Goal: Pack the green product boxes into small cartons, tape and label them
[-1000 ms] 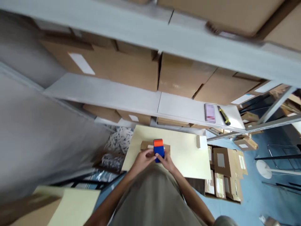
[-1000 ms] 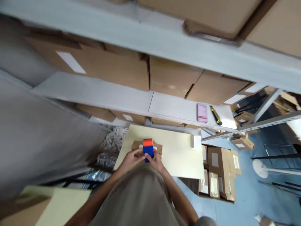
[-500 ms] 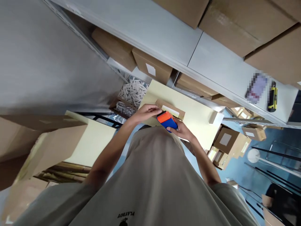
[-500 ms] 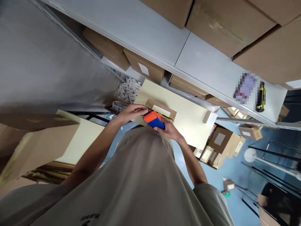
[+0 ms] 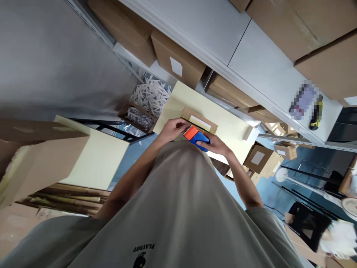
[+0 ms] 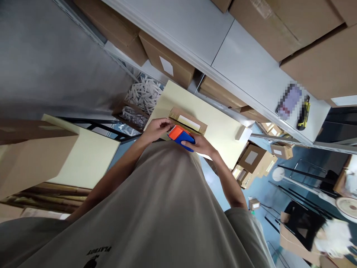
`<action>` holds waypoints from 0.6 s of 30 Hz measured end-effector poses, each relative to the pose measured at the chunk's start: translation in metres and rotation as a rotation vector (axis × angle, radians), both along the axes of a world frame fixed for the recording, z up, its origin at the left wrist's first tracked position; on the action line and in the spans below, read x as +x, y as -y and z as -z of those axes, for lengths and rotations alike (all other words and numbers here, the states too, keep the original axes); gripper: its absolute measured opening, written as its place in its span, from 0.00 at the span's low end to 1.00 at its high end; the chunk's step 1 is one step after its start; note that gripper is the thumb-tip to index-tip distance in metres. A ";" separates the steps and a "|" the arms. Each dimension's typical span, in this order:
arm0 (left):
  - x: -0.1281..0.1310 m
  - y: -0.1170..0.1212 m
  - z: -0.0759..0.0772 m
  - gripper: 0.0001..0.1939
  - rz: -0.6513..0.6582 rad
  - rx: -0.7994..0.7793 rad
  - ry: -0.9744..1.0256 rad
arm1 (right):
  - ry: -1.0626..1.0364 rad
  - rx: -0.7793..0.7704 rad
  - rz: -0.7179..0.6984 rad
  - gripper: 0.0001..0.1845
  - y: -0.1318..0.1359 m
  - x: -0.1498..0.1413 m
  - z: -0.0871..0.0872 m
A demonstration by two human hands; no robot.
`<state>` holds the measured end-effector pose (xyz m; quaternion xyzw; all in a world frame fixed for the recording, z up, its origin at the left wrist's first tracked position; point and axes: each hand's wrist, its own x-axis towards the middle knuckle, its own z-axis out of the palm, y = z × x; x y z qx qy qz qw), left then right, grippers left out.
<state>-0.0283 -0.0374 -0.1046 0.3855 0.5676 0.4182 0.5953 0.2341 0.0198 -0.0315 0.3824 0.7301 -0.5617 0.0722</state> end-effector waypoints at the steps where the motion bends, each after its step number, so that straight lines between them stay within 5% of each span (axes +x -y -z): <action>1: 0.001 0.002 0.003 0.27 -0.015 0.001 0.000 | 0.012 -0.033 0.000 0.34 -0.002 0.001 -0.003; 10: -0.041 -0.005 0.045 0.23 -0.253 0.003 -0.054 | 0.218 -0.322 0.044 0.38 -0.034 0.021 -0.044; 18: -0.052 -0.028 0.093 0.17 -0.308 -0.032 -0.059 | 0.298 -0.381 0.097 0.39 -0.065 -0.007 -0.008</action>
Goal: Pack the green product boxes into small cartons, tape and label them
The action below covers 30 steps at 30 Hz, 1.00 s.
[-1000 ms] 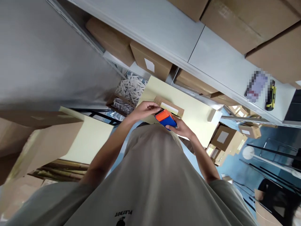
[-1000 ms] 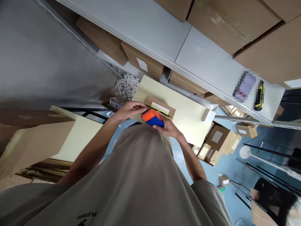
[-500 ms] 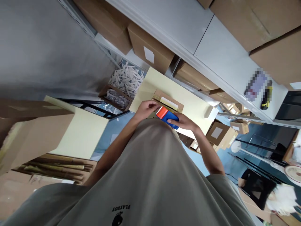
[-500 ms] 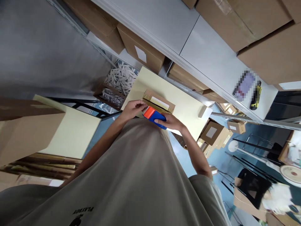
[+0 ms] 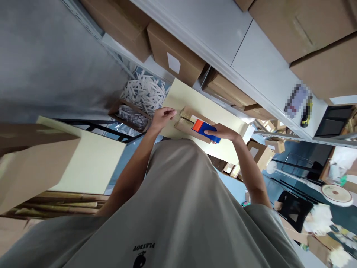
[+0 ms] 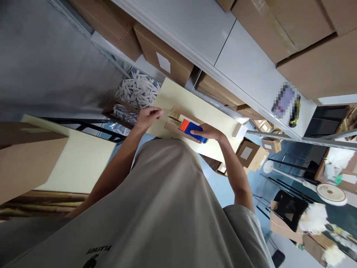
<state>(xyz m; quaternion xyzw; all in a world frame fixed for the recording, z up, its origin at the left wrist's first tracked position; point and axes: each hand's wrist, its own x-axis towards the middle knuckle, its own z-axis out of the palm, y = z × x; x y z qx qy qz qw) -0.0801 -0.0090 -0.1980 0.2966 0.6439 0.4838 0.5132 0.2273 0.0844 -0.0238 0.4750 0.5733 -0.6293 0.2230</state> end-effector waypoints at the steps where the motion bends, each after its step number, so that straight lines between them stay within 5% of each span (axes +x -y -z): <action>1: -0.001 -0.001 0.005 0.17 -0.005 -0.008 0.004 | 0.006 -0.015 0.005 0.39 -0.001 -0.003 0.006; 9: -0.001 -0.005 0.035 0.19 0.008 -0.057 0.009 | 0.123 0.055 -0.044 0.38 0.002 -0.023 0.026; 17: 0.025 0.001 0.056 0.35 0.127 -0.123 -0.074 | 0.151 0.143 -0.109 0.38 0.007 -0.028 0.028; 21: 0.025 0.000 0.042 0.46 0.146 -0.063 -0.342 | 0.157 0.154 -0.132 0.38 0.009 -0.027 0.028; 26: 0.042 -0.014 0.011 0.40 0.412 0.227 -0.501 | 0.094 0.090 -0.122 0.40 0.006 -0.024 0.028; 30: 0.054 -0.020 0.010 0.42 0.502 0.214 -0.537 | 0.030 0.007 -0.096 0.41 0.001 -0.021 0.030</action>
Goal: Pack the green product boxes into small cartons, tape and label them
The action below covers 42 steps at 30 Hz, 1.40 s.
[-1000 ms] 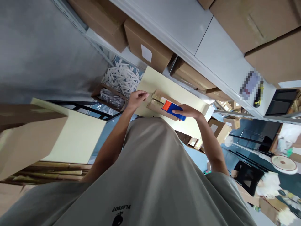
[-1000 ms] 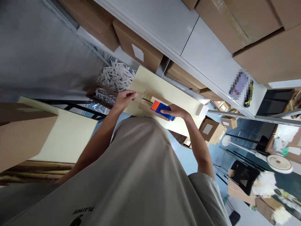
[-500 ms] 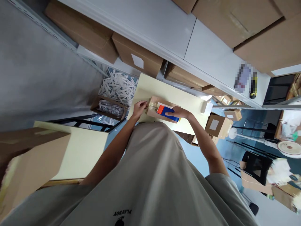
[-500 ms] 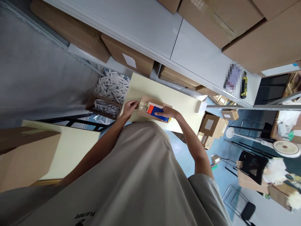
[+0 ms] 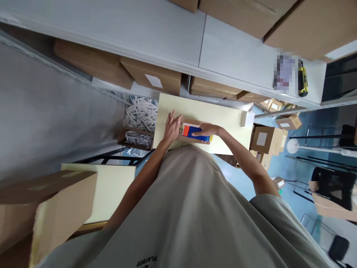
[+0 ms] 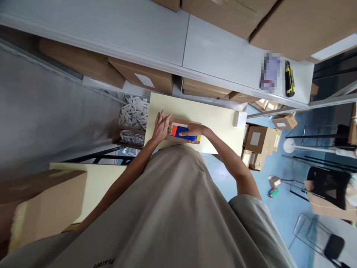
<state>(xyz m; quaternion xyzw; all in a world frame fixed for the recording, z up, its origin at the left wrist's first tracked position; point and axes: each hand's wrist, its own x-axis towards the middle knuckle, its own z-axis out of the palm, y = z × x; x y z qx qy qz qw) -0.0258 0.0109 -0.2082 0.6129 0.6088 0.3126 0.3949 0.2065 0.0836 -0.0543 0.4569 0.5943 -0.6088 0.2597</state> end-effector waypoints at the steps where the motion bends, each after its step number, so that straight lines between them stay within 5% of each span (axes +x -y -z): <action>1: 0.001 0.000 0.002 0.43 0.001 -0.001 -0.018 | -0.006 0.008 0.004 0.40 -0.001 0.000 0.001; 8: 0.001 0.003 0.009 0.39 -0.016 -0.014 -0.083 | -0.051 -0.050 0.079 0.36 -0.006 0.027 -0.010; 15: 0.005 0.001 0.008 0.36 -0.033 -0.035 -0.080 | 0.156 -0.159 0.120 0.41 -0.011 0.165 -0.043; 19: 0.006 0.001 0.006 0.35 -0.049 -0.061 -0.062 | 0.247 -0.135 0.158 0.40 -0.010 0.204 -0.033; 26: 0.006 0.003 0.007 0.36 -0.060 -0.055 -0.120 | 0.408 -0.002 0.054 0.42 -0.001 0.153 0.015; 34: 0.008 0.003 0.004 0.37 -0.062 -0.063 -0.168 | 0.501 0.385 -0.067 0.22 0.025 0.104 0.019; 42: 0.007 0.002 0.004 0.37 -0.050 -0.042 -0.219 | 0.544 0.523 -0.007 0.13 0.052 0.094 0.031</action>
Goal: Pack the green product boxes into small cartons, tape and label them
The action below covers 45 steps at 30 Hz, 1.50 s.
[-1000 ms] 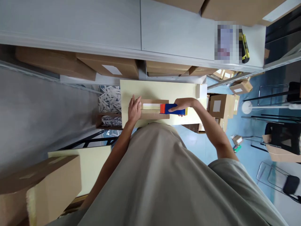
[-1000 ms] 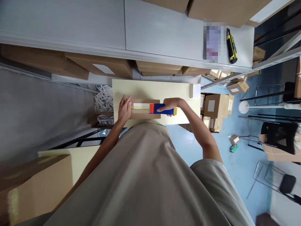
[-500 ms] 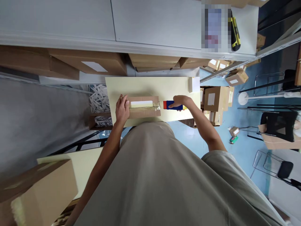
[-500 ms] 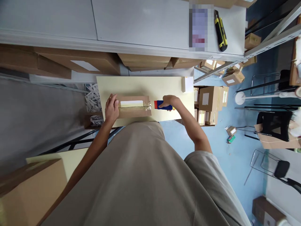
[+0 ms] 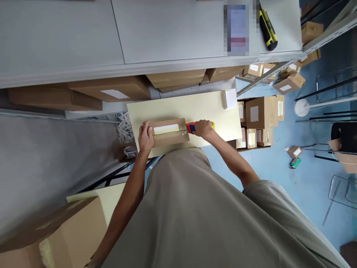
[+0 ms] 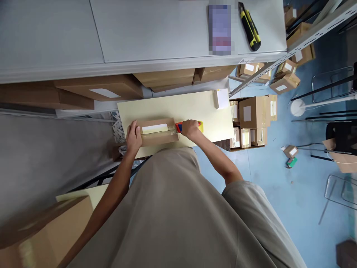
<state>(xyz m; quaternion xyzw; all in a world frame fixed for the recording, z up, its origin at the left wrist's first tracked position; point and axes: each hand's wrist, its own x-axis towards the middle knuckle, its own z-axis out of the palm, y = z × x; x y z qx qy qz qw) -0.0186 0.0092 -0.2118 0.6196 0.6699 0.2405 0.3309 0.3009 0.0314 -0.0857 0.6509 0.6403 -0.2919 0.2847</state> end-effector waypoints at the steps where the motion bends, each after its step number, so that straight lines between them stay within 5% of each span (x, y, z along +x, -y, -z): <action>1: 0.000 0.000 0.000 0.37 0.004 -0.001 -0.004 | -0.005 0.014 0.007 0.12 0.004 -0.001 0.005; 8: 0.000 0.003 -0.003 0.36 0.011 0.015 -0.069 | -0.054 0.127 0.104 0.18 0.035 -0.006 0.065; 12: 0.003 0.010 -0.008 0.38 -0.018 0.007 -0.120 | -0.077 0.216 0.236 0.26 0.059 0.016 0.104; 16: 0.012 0.022 -0.018 0.44 -0.094 -0.014 -0.177 | -0.039 0.319 0.375 0.24 0.075 0.048 0.138; 20: 0.028 0.040 -0.027 0.54 -0.238 -0.069 -0.224 | -0.018 0.410 0.462 0.23 0.080 0.072 0.163; 24: 0.040 0.046 -0.034 0.50 -0.348 -0.124 -0.261 | -0.033 0.461 0.520 0.23 0.083 0.085 0.177; 27: 0.043 0.043 -0.037 0.45 -0.394 -0.166 -0.284 | -0.036 0.458 0.545 0.20 0.084 0.092 0.177; 31: 0.046 0.039 -0.037 0.41 -0.416 -0.209 -0.287 | 0.005 0.538 0.599 0.22 0.078 0.086 0.154; 36: 0.051 0.039 -0.033 0.39 -0.463 -0.212 -0.217 | -0.507 0.473 0.521 0.36 0.065 0.014 0.110; 40: 0.049 0.034 -0.030 0.39 -0.514 -0.230 -0.170 | -0.553 0.294 0.434 0.50 0.059 -0.044 0.088; 45: 0.050 0.032 -0.019 0.26 -0.533 -0.036 -0.064 | -0.637 0.441 0.423 0.42 0.044 -0.025 0.086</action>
